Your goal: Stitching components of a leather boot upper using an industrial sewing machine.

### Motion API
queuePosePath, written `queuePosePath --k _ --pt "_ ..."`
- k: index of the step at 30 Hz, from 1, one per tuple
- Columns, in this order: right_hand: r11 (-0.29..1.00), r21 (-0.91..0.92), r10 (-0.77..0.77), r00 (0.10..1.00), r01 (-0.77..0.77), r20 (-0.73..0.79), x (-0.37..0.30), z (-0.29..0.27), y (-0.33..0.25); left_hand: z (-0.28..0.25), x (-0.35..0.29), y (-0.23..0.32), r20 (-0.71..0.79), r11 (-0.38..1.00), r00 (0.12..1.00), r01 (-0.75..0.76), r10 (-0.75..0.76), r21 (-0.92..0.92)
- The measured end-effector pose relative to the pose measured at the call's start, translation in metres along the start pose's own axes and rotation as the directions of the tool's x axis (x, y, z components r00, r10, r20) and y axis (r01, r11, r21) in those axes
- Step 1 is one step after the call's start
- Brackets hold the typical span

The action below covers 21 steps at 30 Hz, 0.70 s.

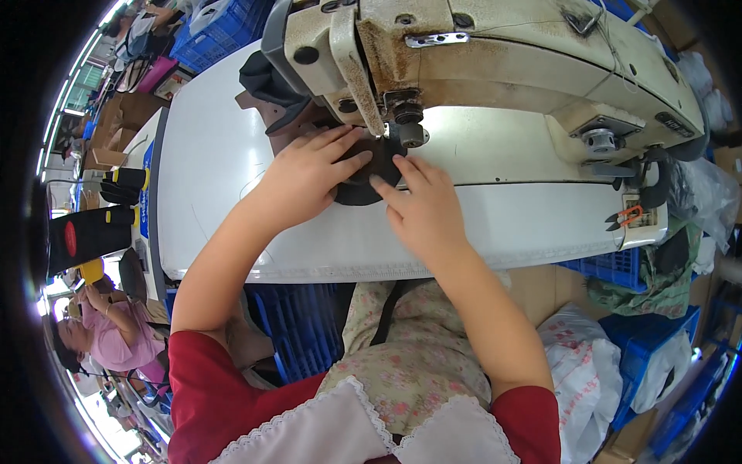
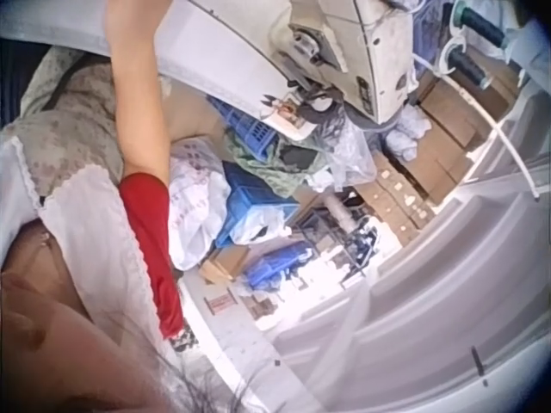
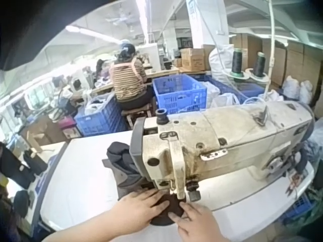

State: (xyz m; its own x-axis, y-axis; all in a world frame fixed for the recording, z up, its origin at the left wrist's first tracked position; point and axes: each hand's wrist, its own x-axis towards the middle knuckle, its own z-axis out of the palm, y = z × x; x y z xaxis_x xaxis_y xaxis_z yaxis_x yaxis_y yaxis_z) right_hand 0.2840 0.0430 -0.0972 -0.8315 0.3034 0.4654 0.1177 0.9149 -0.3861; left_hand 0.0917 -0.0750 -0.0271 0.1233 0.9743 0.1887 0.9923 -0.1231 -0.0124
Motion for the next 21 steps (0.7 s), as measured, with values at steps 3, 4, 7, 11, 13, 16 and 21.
queuePosePath --k 3,4,7,11,13,16,21 --pt "1.0 0.003 0.004 1.0 -0.004 0.01 -0.003 0.003 -0.001 0.016 -0.001 -0.006 0.106 0.999 0.994 0.036 -0.032 -0.029" --pt "1.0 0.006 0.012 1.0 -0.012 0.012 -0.005 0.003 0.0 0.019 -0.002 -0.008 0.107 0.998 0.994 0.037 -0.032 -0.047" --pt "1.0 0.022 0.013 1.0 -0.014 0.01 -0.005 0.003 0.001 0.023 -0.003 -0.012 0.06 0.999 0.998 0.0 0.003 -0.049" --pt "0.999 0.03 0.04 0.999 -0.041 0.013 -0.005 0.003 0.001 0.021 -0.002 -0.016 0.002 0.998 0.999 -0.05 0.05 -0.049" --pt "0.999 0.029 0.045 0.999 -0.045 0.014 -0.004 0.002 0.0 0.021 -0.002 -0.017 0.011 0.996 0.999 -0.045 0.046 -0.077" --pt "0.999 0.019 0.05 0.999 -0.05 0.009 -0.004 0.001 -0.001 0.021 -0.001 -0.016 0.012 0.995 0.999 -0.047 0.048 -0.091" --pt "0.999 -0.035 0.039 0.999 -0.038 0.02 -0.004 0.005 -0.009 0.025 -0.003 -0.017 0.005 0.99 0.999 -0.042 0.043 -0.137"
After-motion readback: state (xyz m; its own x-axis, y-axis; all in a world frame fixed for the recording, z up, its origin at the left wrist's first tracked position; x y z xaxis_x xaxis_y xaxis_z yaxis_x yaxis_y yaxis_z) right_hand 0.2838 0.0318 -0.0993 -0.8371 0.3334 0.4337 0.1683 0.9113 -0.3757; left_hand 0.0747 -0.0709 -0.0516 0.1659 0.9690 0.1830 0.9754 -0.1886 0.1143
